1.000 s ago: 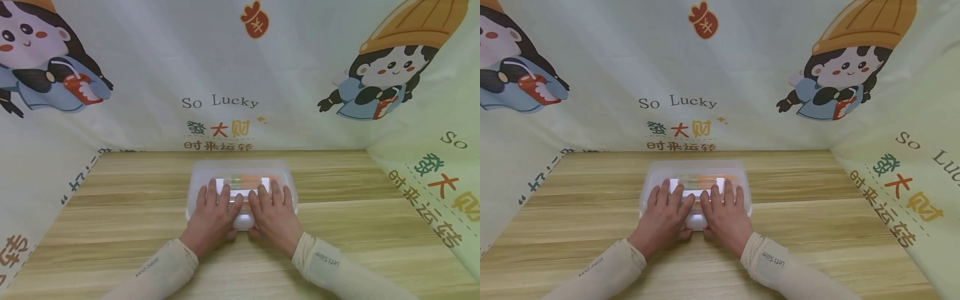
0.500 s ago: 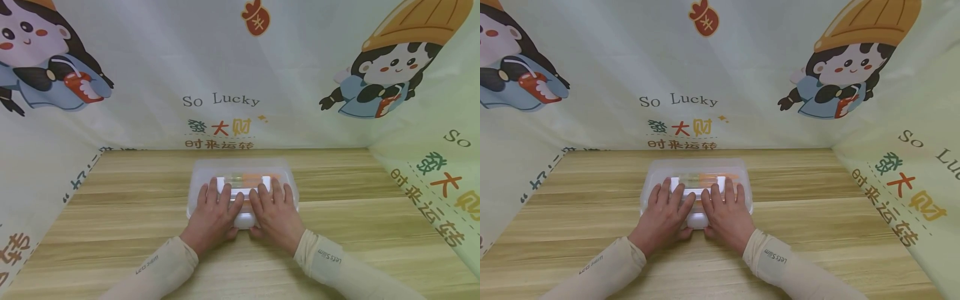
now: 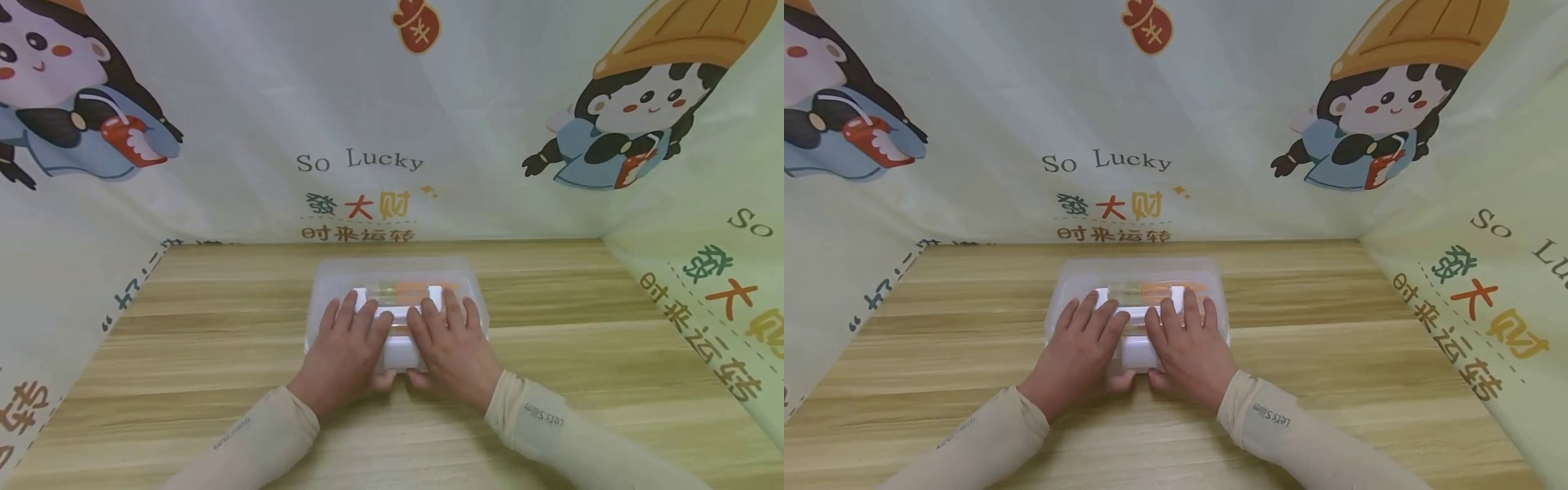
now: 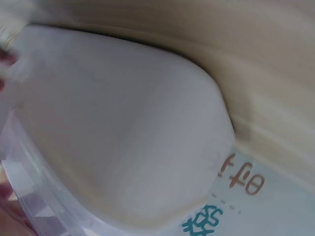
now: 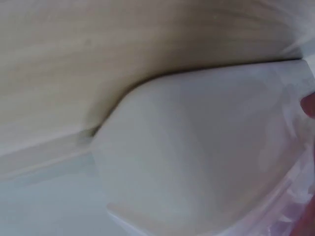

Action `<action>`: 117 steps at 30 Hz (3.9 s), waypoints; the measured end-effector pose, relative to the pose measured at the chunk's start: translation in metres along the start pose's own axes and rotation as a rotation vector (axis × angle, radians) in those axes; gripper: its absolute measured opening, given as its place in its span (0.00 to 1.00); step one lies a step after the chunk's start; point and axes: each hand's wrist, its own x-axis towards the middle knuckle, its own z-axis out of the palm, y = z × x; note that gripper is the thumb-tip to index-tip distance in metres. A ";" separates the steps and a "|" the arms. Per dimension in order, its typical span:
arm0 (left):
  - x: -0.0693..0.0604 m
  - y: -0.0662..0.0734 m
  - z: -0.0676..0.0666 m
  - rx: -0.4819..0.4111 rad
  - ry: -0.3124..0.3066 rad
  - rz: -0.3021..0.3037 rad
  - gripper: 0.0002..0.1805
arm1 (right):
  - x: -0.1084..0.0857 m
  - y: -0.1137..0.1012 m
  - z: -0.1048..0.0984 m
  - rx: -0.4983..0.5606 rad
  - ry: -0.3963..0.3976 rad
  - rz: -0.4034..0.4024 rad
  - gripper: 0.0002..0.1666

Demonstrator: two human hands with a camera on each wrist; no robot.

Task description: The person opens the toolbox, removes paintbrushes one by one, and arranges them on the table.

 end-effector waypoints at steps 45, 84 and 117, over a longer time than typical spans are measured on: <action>-0.009 -0.014 -0.015 -0.038 -0.136 0.003 0.54 | -0.003 0.030 -0.025 0.380 -0.127 0.018 0.48; -0.035 -0.021 -0.008 -0.117 0.010 -0.188 0.44 | -0.024 0.035 -0.018 0.601 -0.010 0.258 0.42; -0.001 -0.034 -0.025 -0.155 -0.016 -0.186 0.40 | -0.009 0.051 -0.019 0.367 0.078 0.201 0.48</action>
